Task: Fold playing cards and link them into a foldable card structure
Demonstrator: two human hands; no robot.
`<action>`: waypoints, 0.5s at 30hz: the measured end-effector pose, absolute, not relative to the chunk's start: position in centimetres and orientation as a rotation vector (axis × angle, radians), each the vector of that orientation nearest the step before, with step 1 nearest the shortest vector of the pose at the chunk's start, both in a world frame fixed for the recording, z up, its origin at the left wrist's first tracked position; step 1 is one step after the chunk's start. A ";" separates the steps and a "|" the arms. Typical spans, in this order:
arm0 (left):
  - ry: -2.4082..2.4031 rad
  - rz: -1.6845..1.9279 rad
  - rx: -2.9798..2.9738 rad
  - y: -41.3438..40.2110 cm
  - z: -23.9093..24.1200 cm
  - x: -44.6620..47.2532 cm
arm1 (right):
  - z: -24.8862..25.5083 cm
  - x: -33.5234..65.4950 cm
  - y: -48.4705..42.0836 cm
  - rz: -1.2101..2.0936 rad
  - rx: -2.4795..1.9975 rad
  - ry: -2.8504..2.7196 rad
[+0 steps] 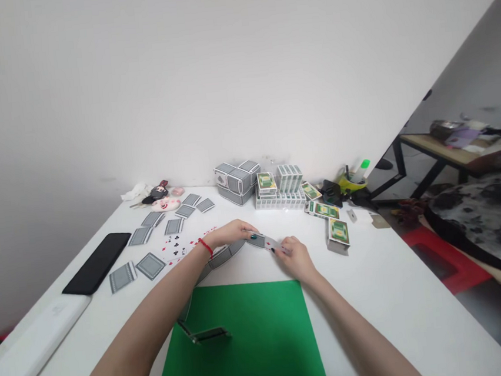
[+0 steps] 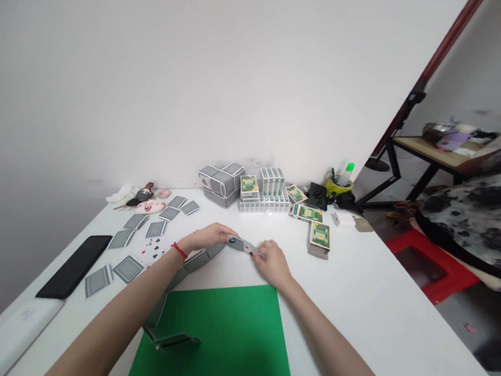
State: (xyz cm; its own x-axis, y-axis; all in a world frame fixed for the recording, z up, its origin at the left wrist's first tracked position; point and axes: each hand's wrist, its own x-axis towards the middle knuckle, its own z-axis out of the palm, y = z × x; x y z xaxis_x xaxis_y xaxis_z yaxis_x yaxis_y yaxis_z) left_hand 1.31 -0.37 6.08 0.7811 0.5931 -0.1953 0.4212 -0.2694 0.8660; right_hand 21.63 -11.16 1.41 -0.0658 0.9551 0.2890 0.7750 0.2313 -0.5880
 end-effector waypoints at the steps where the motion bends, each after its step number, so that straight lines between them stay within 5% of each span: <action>1: 0.768 0.199 1.917 -0.4 6.1 1.4 | 1.4 21.6 -11.0 0.358 -1.587 -1.900; 10: 0.891 0.022 2.318 -0.8 8.0 0.9 | 0.7 21.2 -10.3 0.305 -1.633 -1.938; 15: 1.238 -0.463 2.549 -1.5 9.7 -0.7 | 1.2 21.3 -10.6 0.371 -1.565 -1.863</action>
State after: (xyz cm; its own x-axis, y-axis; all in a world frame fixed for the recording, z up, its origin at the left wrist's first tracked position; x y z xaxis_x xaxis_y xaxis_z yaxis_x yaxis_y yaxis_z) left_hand -0.66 -1.50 9.69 0.5837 0.7087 -0.3963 0.7948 -0.5984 0.1004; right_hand 21.27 -10.56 1.16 -0.0592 0.9503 0.3056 0.7605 0.2412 -0.6029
